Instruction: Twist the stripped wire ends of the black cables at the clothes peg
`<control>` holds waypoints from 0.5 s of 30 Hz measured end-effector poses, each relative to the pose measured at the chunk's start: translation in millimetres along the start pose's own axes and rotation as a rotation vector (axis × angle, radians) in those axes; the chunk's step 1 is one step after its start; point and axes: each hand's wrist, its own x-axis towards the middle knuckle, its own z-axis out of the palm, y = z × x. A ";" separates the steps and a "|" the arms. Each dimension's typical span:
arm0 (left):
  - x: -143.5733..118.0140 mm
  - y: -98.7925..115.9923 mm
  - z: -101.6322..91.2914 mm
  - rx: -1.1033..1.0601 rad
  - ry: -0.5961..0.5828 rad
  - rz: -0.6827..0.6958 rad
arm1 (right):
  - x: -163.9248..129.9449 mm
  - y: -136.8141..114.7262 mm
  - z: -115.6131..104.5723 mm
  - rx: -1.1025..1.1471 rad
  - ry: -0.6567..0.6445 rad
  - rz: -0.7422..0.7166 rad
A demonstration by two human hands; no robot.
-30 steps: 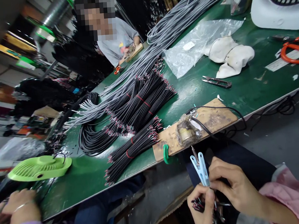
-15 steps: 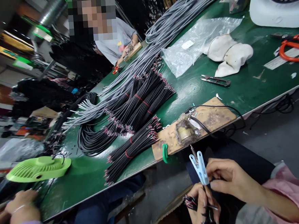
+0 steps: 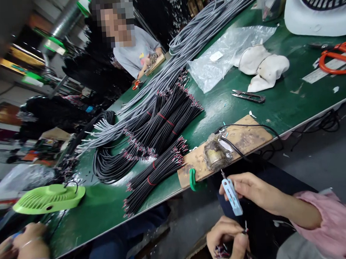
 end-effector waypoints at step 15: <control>9.5 3.6 15.7 0.011 0.173 0.092 | 6.4 -23.9 -1.6 -0.590 0.020 -0.111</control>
